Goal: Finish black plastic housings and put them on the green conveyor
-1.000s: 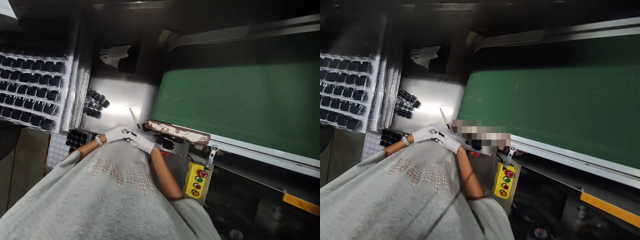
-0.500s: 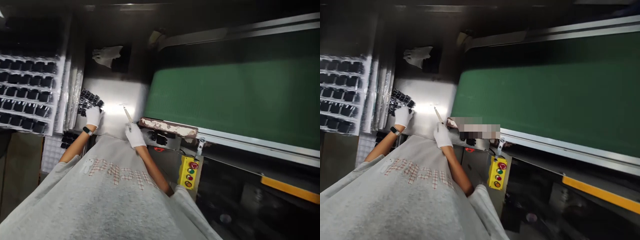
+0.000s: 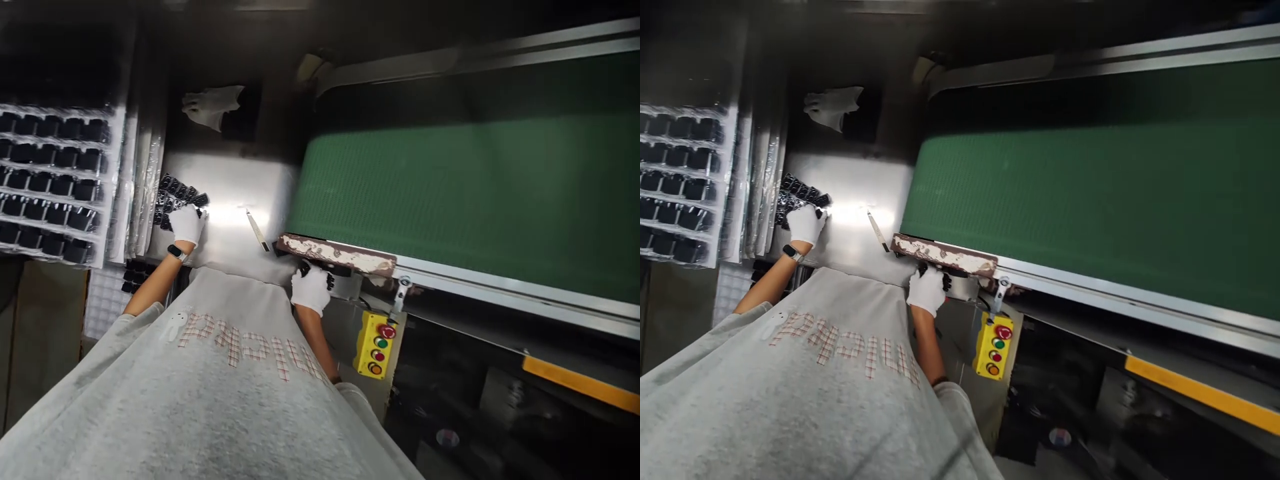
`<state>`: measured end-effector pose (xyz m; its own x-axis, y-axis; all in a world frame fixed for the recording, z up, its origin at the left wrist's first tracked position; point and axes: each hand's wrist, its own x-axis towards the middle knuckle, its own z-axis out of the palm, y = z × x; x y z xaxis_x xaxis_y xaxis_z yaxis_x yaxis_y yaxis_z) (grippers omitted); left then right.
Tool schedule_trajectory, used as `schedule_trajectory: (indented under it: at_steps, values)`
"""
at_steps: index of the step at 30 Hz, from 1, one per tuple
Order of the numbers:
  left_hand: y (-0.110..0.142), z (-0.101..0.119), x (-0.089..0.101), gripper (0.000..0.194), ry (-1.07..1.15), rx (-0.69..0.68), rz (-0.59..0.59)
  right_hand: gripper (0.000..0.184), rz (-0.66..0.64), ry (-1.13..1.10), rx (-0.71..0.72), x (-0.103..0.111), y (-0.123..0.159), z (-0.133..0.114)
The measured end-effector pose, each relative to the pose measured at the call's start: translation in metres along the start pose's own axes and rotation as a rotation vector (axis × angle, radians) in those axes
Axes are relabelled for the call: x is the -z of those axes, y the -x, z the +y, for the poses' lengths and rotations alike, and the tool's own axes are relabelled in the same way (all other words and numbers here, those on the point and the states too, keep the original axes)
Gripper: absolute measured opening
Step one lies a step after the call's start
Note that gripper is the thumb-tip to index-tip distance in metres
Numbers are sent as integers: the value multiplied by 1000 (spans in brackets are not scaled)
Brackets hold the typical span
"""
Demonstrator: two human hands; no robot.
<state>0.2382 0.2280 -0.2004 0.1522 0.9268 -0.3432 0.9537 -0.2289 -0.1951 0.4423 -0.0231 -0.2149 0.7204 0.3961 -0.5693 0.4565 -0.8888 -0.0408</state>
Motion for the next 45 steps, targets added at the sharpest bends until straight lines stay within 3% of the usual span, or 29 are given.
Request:
schedule_trajectory:
  at_steps: [3,7,11,15,19,22,25,27,32,35,37,40,45]
  values:
    - [-2,-2,-5,55,31,0,-17,35,-53,23,118,5,12,2]
    - [-3,-7,-3,62,111,6,-6,30,-162,33,467,6,17,-22]
    - [20,-20,3,60,261,-42,25,25,-285,53,875,-8,6,-83]
    - [64,-39,-11,40,435,-117,-24,17,-348,76,1162,-26,-2,-159]
    - [84,-49,-39,45,498,-29,-75,15,-396,44,1303,-39,2,-227]
    - [74,-49,-53,44,475,99,-62,19,-411,-19,1325,-42,7,-253]
    - [60,-47,-57,37,443,182,-46,31,-369,-110,1273,-35,8,-232]
    - [56,-45,-56,36,433,197,-39,37,-289,-168,1140,-26,5,-187]
    - [63,-36,-37,39,446,193,-6,30,41,-219,451,-2,6,-26]
    - [69,-24,-21,37,484,138,-9,35,219,-254,61,-4,7,36]
    - [71,-11,-12,36,523,87,-26,43,266,-300,-84,-10,-1,53]
    - [76,15,-8,34,604,-13,-72,43,200,-399,-168,-20,-16,57]
    - [97,53,-20,31,786,-322,-263,30,-61,-521,-62,-15,-8,30]
